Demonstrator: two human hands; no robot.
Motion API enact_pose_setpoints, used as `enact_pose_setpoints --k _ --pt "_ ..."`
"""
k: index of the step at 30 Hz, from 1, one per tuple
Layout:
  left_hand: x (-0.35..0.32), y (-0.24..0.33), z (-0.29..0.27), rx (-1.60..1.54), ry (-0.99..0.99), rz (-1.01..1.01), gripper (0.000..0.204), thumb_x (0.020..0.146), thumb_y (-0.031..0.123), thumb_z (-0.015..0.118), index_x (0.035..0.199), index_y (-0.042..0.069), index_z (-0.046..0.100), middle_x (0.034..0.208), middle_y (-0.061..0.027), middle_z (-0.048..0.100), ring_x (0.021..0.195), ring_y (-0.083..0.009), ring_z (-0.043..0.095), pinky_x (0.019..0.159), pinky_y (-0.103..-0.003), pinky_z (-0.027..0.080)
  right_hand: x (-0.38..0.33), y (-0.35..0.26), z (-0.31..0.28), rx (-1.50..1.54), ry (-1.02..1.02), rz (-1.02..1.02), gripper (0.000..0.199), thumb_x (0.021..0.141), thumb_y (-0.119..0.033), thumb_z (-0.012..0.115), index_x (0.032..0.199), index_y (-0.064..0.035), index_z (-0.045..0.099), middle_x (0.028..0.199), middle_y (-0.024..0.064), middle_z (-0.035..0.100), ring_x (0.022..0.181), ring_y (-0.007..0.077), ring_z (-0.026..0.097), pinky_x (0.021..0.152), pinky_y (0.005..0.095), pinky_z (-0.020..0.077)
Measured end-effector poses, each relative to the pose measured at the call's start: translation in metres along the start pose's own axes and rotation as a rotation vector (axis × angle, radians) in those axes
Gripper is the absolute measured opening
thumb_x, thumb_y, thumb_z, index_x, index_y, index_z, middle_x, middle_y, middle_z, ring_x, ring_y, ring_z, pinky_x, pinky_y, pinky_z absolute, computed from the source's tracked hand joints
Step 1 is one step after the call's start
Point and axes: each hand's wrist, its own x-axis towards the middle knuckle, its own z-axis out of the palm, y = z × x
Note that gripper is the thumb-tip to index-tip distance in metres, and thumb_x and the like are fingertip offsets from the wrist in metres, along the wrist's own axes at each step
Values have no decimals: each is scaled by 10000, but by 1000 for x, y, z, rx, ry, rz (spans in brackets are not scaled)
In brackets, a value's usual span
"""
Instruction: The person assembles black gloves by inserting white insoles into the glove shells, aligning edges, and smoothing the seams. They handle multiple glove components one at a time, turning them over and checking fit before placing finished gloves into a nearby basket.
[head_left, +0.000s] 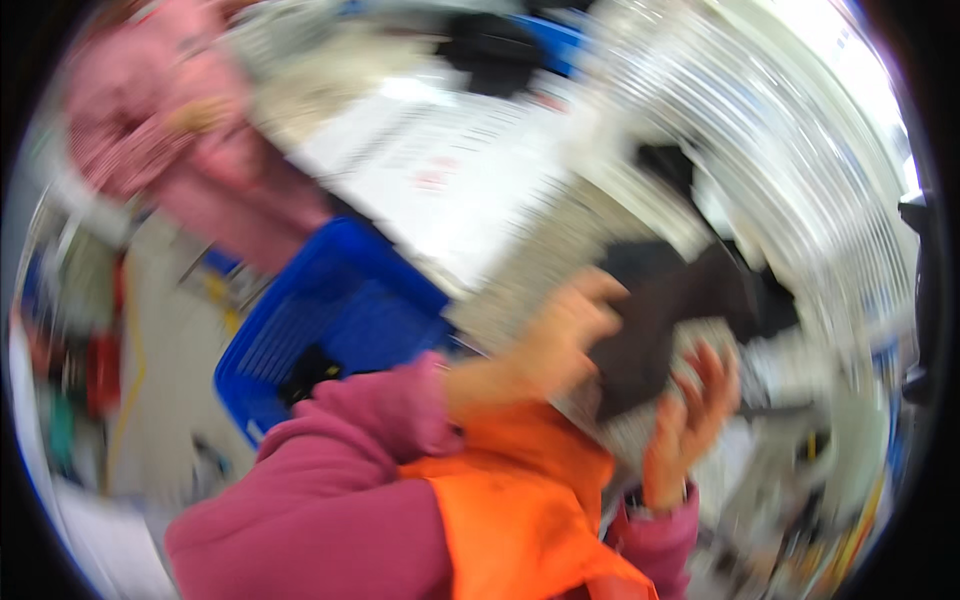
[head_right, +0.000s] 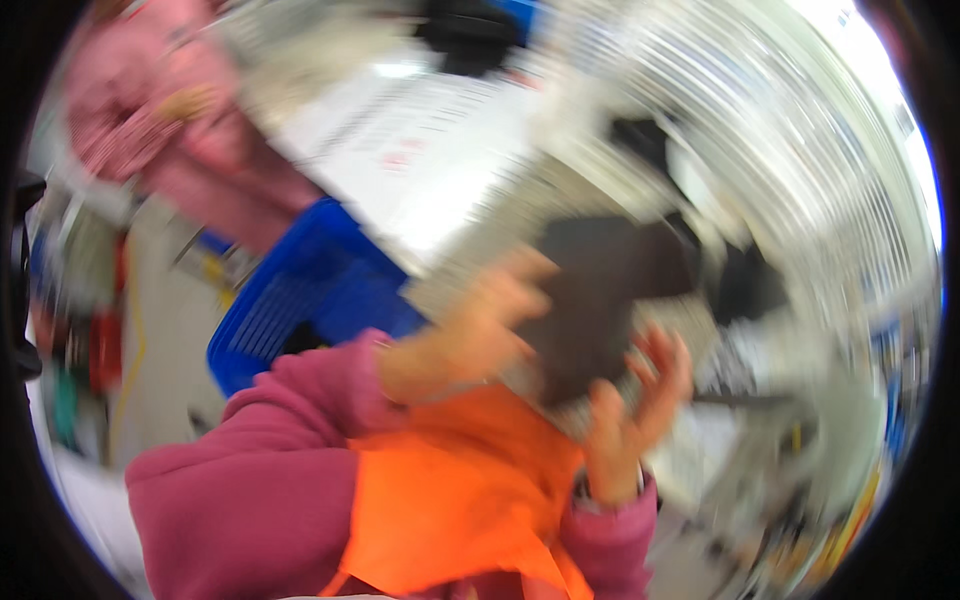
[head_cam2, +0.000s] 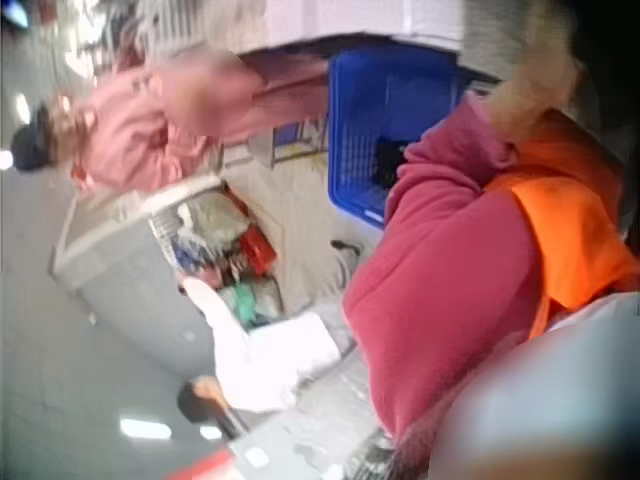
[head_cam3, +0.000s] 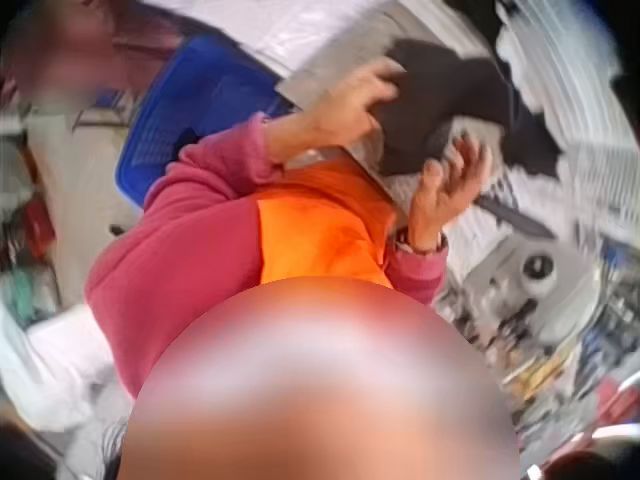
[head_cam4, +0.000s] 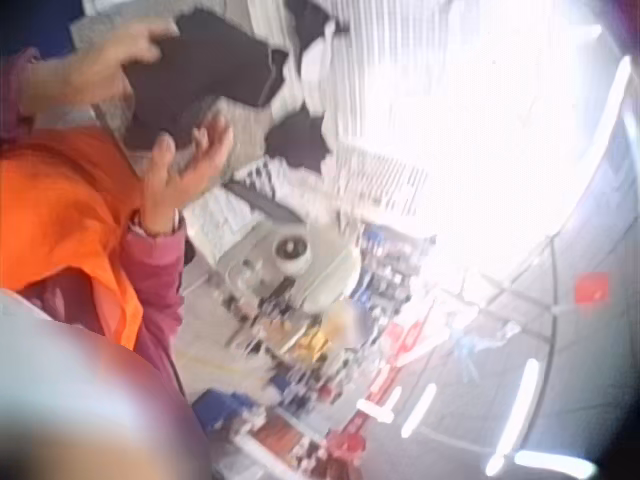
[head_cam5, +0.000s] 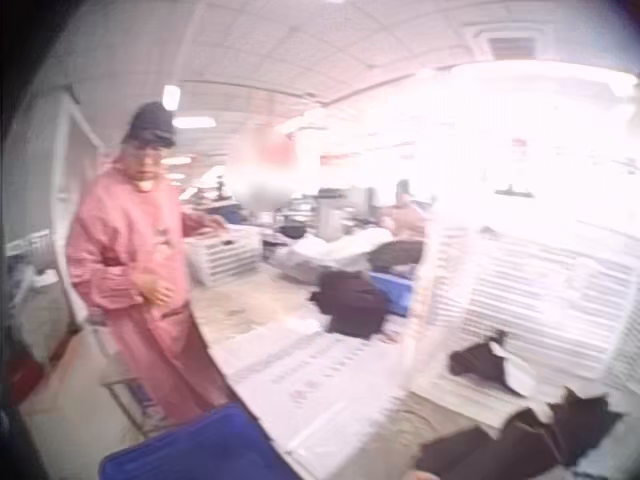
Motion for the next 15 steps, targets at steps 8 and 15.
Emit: enact_pose_setpoints --k 8,15 --pt "-9 10 -16 -1426 538 -811 265 933 253 394 1177 158 432 1068 -10 441 991 -125 416 798 -361 402 16 -50 65 -457 -455 -293 1050 774 -535 708 1457 53 170 1367 263 427 1238 401 463 1005 460 407" --pt "-7 8 -28 -1590 760 -656 274 933 267 393 1185 163 421 1127 -13 430 1078 -150 388 883 -414 372 27 -38 98 -765 -235 -647 631 902 -247 634 1398 29 358 1171 210 604 964 325 642 761 389 541"
